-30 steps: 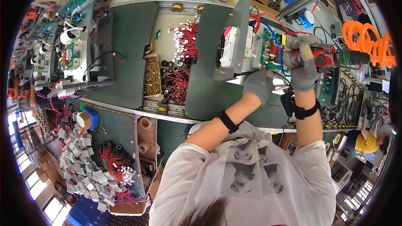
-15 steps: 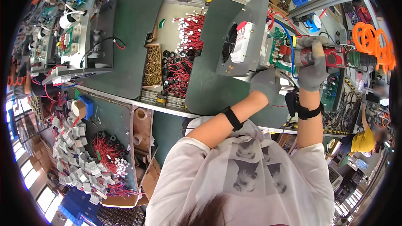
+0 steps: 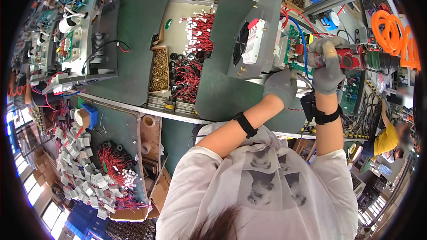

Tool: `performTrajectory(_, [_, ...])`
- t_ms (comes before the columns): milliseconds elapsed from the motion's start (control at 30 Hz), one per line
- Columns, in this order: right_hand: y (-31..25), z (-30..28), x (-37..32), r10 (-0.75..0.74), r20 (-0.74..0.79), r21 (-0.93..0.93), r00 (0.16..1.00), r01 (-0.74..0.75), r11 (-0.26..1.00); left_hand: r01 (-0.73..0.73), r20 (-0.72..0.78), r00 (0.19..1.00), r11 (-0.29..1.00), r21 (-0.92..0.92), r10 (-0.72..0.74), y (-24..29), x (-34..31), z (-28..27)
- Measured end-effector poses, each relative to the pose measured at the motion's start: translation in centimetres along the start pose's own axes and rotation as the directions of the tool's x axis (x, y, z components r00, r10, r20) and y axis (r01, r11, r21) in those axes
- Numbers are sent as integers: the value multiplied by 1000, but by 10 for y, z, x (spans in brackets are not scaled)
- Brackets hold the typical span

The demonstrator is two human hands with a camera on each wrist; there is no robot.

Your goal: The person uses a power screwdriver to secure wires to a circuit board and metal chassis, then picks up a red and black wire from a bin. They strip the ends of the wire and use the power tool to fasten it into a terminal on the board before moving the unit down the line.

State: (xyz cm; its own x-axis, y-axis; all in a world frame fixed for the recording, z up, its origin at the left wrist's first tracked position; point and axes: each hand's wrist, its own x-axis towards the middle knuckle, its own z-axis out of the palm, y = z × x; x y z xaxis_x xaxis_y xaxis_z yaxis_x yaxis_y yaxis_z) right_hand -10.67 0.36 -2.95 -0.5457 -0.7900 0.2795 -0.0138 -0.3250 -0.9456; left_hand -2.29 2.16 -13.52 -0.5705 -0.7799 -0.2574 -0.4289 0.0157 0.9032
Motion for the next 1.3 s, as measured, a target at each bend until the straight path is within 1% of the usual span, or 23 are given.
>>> performTrajectory(33, [-2,2,0,18,-48,20,999,-17,1000,8,11,1000,1000,-5,-8,4,-1,-5])
performTrajectory(67, [-1,1,0,-10,-19,27,1000,11,1000,-3,20,1000,1000,-1,3,7,-6,-9])
performTrajectory(100, [-2,1,-2,-29,-38,4,999,29,1000,36,-10,999,994,-102,-38,9,-15,-15])
performTrajectory(133, [4,4,2,-131,-69,-4,989,131,991,69,-34,996,977,-201,-77,12,-24,-20])
performTrajectory(167, [6,4,4,-232,-105,-19,967,231,973,52,-15,998,980,-192,-56,10,-34,-20])
performTrajectory(200, [-9,2,0,-83,-89,49,993,87,995,165,43,986,905,-391,-161,4,-43,-19])
performTrajectory(233, [-21,5,-2,-35,-147,73,988,46,996,277,122,960,779,-563,-253,-2,-49,-19])
performTrajectory(267, [-25,-1,0,-174,-152,42,973,182,982,272,137,962,787,-554,-236,-9,-52,-24])
performTrajectory(300, [-29,-7,3,-309,-150,11,939,314,949,320,308,940,701,-637,-149,-17,-54,-30])
performTrajectory(333, [-44,-16,2,-269,-141,28,953,275,961,391,461,886,606,-693,-45,-20,-57,-34])
performTrajectory(367, [-63,-25,-2,-226,-134,44,965,233,971,396,477,878,617,-680,-38,-11,-62,-38])
performTrajectory(400, [-73,-29,-6,-404,-142,0,904,408,913,359,464,886,614,-703,13,3,-67,-43])
performTrajectory(433, [-90,-43,-19,-273,-198,71,941,292,954,322,450,891,608,-726,64,18,-70,-48])
performTrajectory(533, [-134,-69,-50,-318,-184,157,930,347,925,390,497,866,542,-744,60,51,-71,-51])
performTrajectory(700, [-154,-106,-97,-296,-359,183,885,377,908,467,651,754,626,-624,87,43,-57,-5])
performTrajectory(767, [-148,-111,-106,-307,-377,162,874,388,907,440,602,762,493,-750,237,45,-57,17])
performTrajectory(800, [-145,-110,-110,-303,-430,131,850,391,911,448,617,749,502,-740,241,47,-59,25])
performTrajectory(867, [-140,-112,-113,-333,-453,109,827,423,900,354,460,830,339,-872,316,55,-61,35])
performTrajectory(1033, [-134,-121,-116,-370,-471,153,801,487,860,344,456,847,373,-862,273,45,-55,35])
performTrajectory(1100, [-134,-118,-117,-328,-443,222,835,456,862,373,491,782,342,-862,384,39,-51,34])
performTrajectory(1133, [-131,-123,-117,-358,-400,225,844,469,854,371,492,782,347,-861,383,41,-51,32])
performTrajectory(1233, [-127,-125,-118,-344,-408,216,846,456,864,368,504,806,403,-838,311,57,-53,27])
performTrajectory(1300, [-125,-126,-119,-332,-392,254,858,447,857,337,505,841,544,-769,193,65,-56,25])
